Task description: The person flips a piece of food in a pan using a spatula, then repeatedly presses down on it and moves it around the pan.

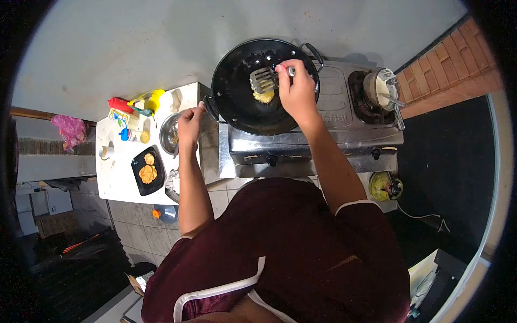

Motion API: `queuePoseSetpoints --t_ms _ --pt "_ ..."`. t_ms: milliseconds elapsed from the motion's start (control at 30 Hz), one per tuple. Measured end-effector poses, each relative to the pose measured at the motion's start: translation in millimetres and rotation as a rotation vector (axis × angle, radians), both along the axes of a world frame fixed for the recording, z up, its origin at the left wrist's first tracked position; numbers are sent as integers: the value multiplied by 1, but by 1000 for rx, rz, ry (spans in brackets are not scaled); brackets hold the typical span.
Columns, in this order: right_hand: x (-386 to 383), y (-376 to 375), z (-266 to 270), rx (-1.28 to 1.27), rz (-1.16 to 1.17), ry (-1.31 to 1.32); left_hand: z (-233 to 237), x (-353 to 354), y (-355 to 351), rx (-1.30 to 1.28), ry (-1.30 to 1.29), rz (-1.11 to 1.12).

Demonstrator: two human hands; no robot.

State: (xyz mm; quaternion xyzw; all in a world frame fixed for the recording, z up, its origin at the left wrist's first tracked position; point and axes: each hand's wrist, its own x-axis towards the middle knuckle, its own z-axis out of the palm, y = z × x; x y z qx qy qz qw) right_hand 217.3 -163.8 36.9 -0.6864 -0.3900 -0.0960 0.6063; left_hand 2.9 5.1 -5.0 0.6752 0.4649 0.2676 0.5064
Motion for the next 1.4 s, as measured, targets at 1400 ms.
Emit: queuePoseSetpoints --t_ms 1400 --pt "29 -6 24 -76 -136 -86 -2 1 -15 5 -56 86"
